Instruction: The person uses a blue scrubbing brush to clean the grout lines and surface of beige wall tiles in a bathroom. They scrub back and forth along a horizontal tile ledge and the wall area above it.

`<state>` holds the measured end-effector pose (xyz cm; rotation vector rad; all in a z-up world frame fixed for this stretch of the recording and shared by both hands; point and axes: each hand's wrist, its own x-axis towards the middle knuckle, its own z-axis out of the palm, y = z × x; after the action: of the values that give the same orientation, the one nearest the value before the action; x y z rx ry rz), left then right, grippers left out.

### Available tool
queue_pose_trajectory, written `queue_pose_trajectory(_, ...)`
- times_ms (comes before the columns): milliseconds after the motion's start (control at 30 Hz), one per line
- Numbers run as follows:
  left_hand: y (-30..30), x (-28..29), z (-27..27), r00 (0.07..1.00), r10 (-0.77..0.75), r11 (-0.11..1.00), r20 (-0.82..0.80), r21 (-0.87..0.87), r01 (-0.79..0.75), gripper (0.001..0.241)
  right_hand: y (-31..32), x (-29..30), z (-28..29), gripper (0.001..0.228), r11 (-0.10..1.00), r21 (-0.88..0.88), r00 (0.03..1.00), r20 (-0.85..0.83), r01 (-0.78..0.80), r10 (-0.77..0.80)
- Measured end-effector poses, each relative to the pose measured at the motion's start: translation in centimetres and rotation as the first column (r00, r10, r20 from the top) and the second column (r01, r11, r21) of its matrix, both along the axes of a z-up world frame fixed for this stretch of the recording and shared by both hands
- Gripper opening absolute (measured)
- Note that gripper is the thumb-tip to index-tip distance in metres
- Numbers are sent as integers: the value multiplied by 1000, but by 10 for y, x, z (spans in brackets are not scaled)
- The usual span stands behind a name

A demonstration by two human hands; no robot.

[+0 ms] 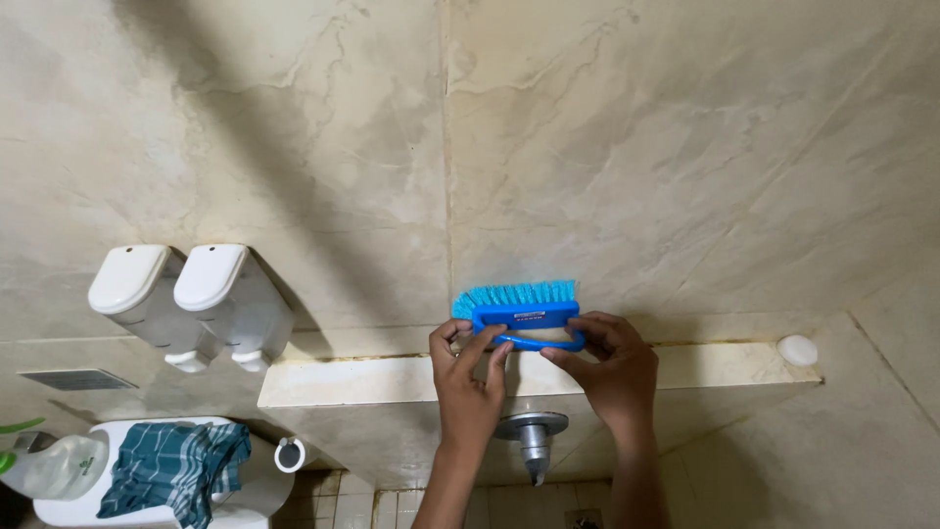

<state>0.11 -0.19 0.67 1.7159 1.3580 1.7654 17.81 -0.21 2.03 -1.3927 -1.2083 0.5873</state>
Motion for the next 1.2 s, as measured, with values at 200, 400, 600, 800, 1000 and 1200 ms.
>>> queue_pose_trajectory(200,0,2,10,1000,-19,999,-17,-27,19,24,10,14,-34,52,992,107,990,-116,-62,74)
queue_pose_trajectory(400,1,6,-6,999,-36,997,-10,-69,35,24,6,16,-26,50,995,72,997,-46,-66,69)
queue_pose_trajectory(600,1,10,19,999,-26,1000,-20,9,26,27,7,12,-20,55,991,128,972,-226,-29,58)
queue_pose_trajectory(800,0,14,-4,999,-37,998,-18,-49,36,25,6,22,-23,53,995,90,993,-106,-46,56)
queue_pose_trajectory(1000,0,19,19,999,-27,1000,-31,-14,27,25,2,16,-13,53,983,185,986,-165,15,16)
queue_pose_trajectory(1200,-1,24,-2,999,-33,998,-20,-54,32,24,14,35,-60,55,977,201,969,-218,-73,117)
